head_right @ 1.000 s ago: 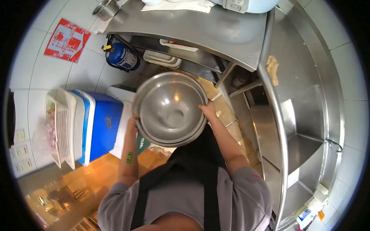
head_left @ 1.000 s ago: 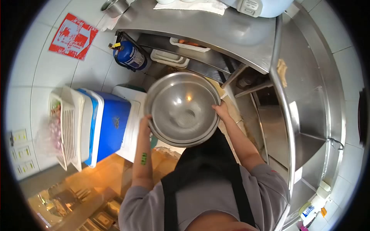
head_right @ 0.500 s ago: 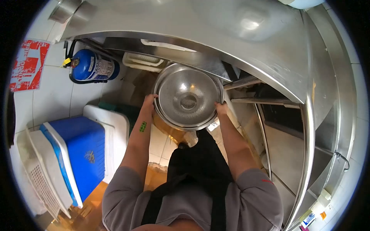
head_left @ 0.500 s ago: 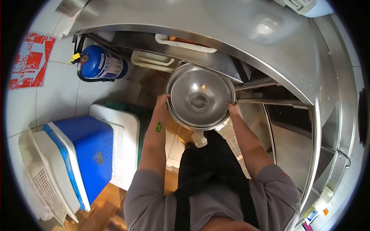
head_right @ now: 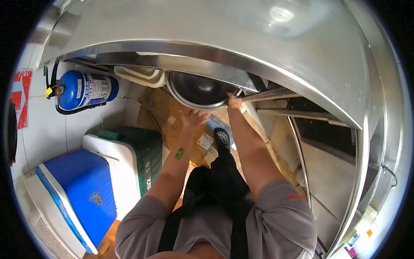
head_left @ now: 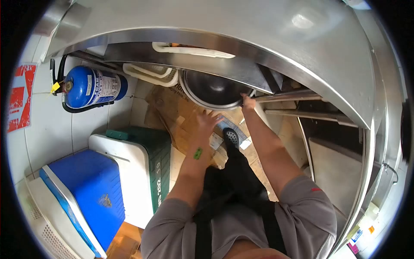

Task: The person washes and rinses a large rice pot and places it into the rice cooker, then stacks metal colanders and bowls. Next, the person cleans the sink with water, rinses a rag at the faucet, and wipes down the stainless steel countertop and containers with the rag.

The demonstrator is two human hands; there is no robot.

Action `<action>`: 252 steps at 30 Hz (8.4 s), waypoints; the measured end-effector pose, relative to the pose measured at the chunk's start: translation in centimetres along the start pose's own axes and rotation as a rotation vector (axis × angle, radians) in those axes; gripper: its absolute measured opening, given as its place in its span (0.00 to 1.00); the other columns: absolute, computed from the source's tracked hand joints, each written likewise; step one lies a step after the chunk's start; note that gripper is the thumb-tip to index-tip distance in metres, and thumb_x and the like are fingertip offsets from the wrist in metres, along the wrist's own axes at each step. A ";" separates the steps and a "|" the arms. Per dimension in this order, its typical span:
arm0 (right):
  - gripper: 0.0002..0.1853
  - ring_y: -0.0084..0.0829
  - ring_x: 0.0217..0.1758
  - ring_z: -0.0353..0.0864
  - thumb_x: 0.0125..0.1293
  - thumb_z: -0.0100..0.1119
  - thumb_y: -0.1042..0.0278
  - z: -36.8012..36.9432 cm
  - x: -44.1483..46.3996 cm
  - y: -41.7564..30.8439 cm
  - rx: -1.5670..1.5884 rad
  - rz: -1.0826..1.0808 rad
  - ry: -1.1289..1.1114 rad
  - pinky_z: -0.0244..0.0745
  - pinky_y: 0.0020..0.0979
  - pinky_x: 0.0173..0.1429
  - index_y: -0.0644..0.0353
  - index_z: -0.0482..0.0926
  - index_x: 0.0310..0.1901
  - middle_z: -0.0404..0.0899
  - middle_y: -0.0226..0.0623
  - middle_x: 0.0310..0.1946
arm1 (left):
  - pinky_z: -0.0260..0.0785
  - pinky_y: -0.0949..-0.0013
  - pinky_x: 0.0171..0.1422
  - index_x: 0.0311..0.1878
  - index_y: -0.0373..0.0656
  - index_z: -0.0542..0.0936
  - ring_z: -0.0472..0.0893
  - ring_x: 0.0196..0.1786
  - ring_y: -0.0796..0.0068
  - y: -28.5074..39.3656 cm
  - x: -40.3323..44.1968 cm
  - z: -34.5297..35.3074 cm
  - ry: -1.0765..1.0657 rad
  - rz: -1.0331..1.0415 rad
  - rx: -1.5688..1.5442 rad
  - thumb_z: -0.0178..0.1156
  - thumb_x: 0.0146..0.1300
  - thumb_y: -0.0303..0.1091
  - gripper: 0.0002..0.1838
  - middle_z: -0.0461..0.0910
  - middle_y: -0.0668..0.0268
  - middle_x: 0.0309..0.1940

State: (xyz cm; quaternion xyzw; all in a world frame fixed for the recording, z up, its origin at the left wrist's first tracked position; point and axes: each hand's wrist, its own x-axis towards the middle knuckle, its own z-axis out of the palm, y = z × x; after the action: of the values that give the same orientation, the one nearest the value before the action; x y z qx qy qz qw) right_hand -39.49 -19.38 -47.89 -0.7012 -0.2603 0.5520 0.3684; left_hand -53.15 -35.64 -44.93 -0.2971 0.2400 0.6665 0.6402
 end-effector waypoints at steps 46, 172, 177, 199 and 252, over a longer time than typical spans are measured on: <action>0.23 0.42 0.44 0.73 0.55 0.54 0.53 -92.1 -40.0 -35.5 -0.873 -0.536 -0.135 0.66 0.34 0.48 0.62 0.72 0.46 0.75 0.44 0.40 | 0.65 0.75 0.45 0.50 0.35 0.67 0.73 0.41 0.75 -60.2 -36.8 33.1 -1.003 0.614 1.668 0.47 0.62 0.31 0.15 0.72 0.60 0.43; 0.25 0.40 0.45 0.74 0.57 0.48 0.47 -90.5 -4.4 -52.5 -0.538 -0.463 -0.104 0.67 0.33 0.49 0.61 0.73 0.45 0.75 0.48 0.40 | 0.66 0.70 0.40 0.35 0.39 0.77 0.75 0.35 0.74 -90.4 -18.0 45.0 -0.591 -0.123 1.319 0.57 0.48 0.38 0.14 0.76 0.64 0.31; 0.31 0.35 0.45 0.73 0.50 0.55 0.42 -91.7 -4.2 -51.3 -0.126 -0.222 -0.676 0.67 0.31 0.48 0.63 0.71 0.47 0.74 0.42 0.40 | 0.68 0.70 0.44 0.38 0.41 0.75 0.76 0.38 0.73 -91.7 -15.8 45.5 -0.720 -0.210 1.391 0.55 0.51 0.40 0.14 0.76 0.63 0.34; 0.39 0.44 0.43 0.72 0.33 0.69 0.54 -89.5 -10.7 -49.9 -1.123 -0.922 0.236 0.68 0.42 0.43 0.45 0.64 0.53 0.66 0.40 0.44 | 0.65 0.73 0.42 0.45 0.36 0.68 0.73 0.38 0.76 -91.2 -18.9 44.7 -0.618 0.268 1.509 0.60 0.52 0.38 0.21 0.72 0.63 0.39; 0.41 0.47 0.46 0.69 0.30 0.69 0.57 -89.8 -9.5 -48.9 -0.590 -0.865 0.251 0.68 0.41 0.48 0.50 0.63 0.53 0.65 0.44 0.44 | 0.68 0.74 0.39 0.50 0.41 0.65 0.75 0.41 0.76 -92.2 -20.8 45.2 -0.776 0.004 1.818 0.67 0.42 0.34 0.30 0.73 0.65 0.41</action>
State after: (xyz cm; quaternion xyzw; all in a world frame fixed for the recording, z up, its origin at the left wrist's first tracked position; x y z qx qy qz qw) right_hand 46.90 -18.28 7.64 -0.6644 -0.6234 0.1653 0.3776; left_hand 34.77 -12.78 7.29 0.5474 0.4345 0.2807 0.6579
